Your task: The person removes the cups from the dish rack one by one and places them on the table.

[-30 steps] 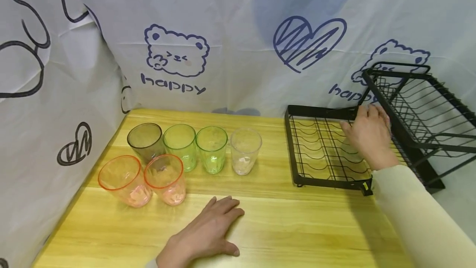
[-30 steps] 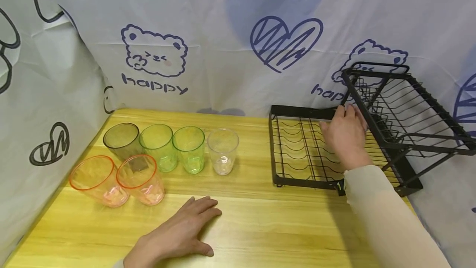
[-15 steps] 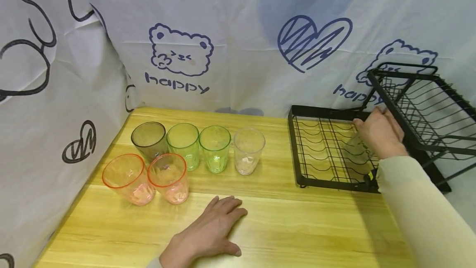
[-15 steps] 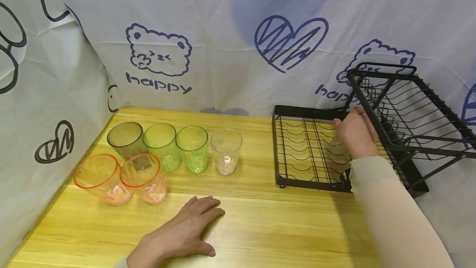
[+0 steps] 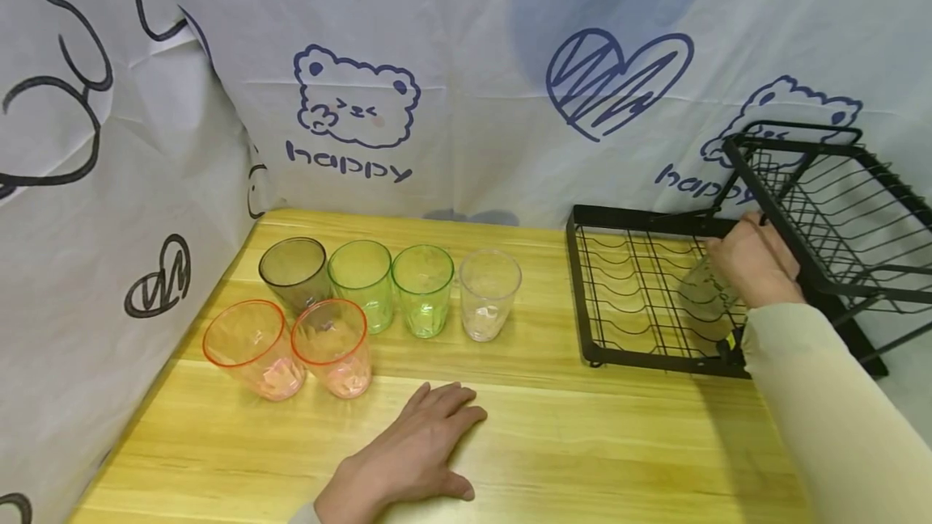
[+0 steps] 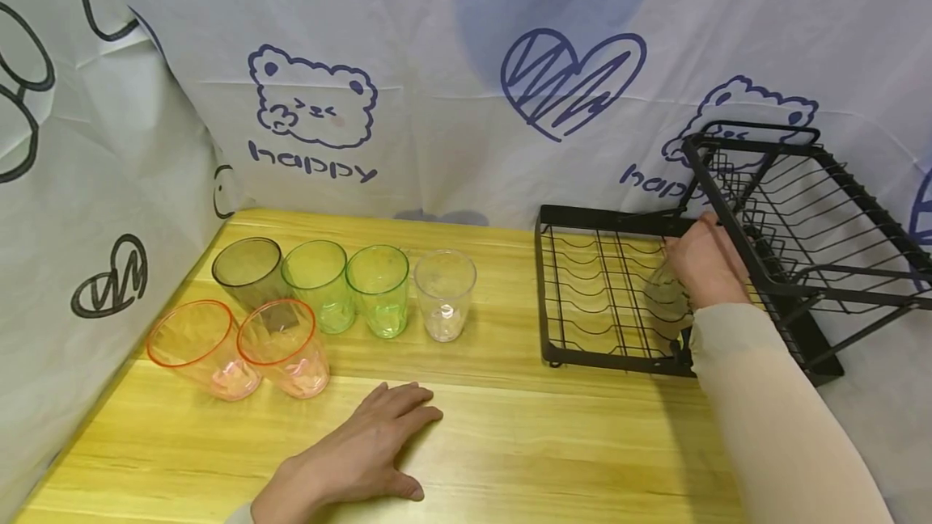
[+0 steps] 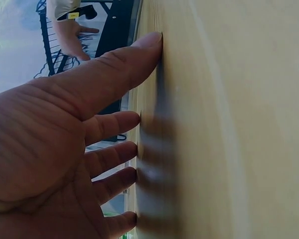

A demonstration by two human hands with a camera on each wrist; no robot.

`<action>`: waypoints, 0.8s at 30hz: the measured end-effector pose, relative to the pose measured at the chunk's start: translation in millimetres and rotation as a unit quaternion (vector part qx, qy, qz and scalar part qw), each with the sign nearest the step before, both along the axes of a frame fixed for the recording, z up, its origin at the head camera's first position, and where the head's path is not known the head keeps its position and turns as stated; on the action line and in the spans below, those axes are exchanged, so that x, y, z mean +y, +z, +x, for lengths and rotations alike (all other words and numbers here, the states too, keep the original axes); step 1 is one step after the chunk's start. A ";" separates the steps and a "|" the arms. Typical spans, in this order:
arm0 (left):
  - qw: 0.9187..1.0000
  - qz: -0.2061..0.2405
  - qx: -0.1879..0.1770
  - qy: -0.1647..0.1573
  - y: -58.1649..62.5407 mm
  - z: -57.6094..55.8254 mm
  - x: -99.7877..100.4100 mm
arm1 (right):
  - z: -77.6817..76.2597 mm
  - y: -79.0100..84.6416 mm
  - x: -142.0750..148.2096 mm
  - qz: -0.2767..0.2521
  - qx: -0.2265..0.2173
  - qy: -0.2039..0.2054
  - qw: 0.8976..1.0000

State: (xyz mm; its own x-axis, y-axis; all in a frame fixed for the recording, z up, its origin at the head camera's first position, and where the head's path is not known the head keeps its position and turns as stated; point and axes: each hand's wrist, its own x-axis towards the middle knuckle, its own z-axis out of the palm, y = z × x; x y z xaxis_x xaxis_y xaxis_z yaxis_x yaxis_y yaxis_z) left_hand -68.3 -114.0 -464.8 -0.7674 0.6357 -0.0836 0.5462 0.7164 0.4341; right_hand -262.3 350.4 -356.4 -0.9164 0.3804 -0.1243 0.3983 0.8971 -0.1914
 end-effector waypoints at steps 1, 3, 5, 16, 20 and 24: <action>1.000 -0.001 -0.001 0.000 -0.1 0.0 0.0 | 0.2 -0.3 0.5 -0.002 0.002 0.001 1.000; 1.000 -0.001 -0.003 0.000 0.2 -0.2 0.0 | 0.8 -0.8 1.6 -0.006 0.008 0.003 1.000; 1.000 0.001 -0.004 -0.001 0.6 -0.1 0.1 | 1.3 -1.5 2.4 -0.008 0.014 0.006 1.000; 1.000 0.005 -0.008 0.002 0.2 -0.2 0.2 | 3.1 -1.2 4.0 -0.007 0.009 0.007 1.000; 1.000 0.004 -0.007 0.002 0.1 -0.1 0.3 | 2.6 -2.1 3.7 0.003 0.017 0.015 1.000; 1.000 0.003 -0.004 0.002 0.2 0.3 0.4 | -0.2 -3.2 1.0 0.024 0.021 0.026 0.999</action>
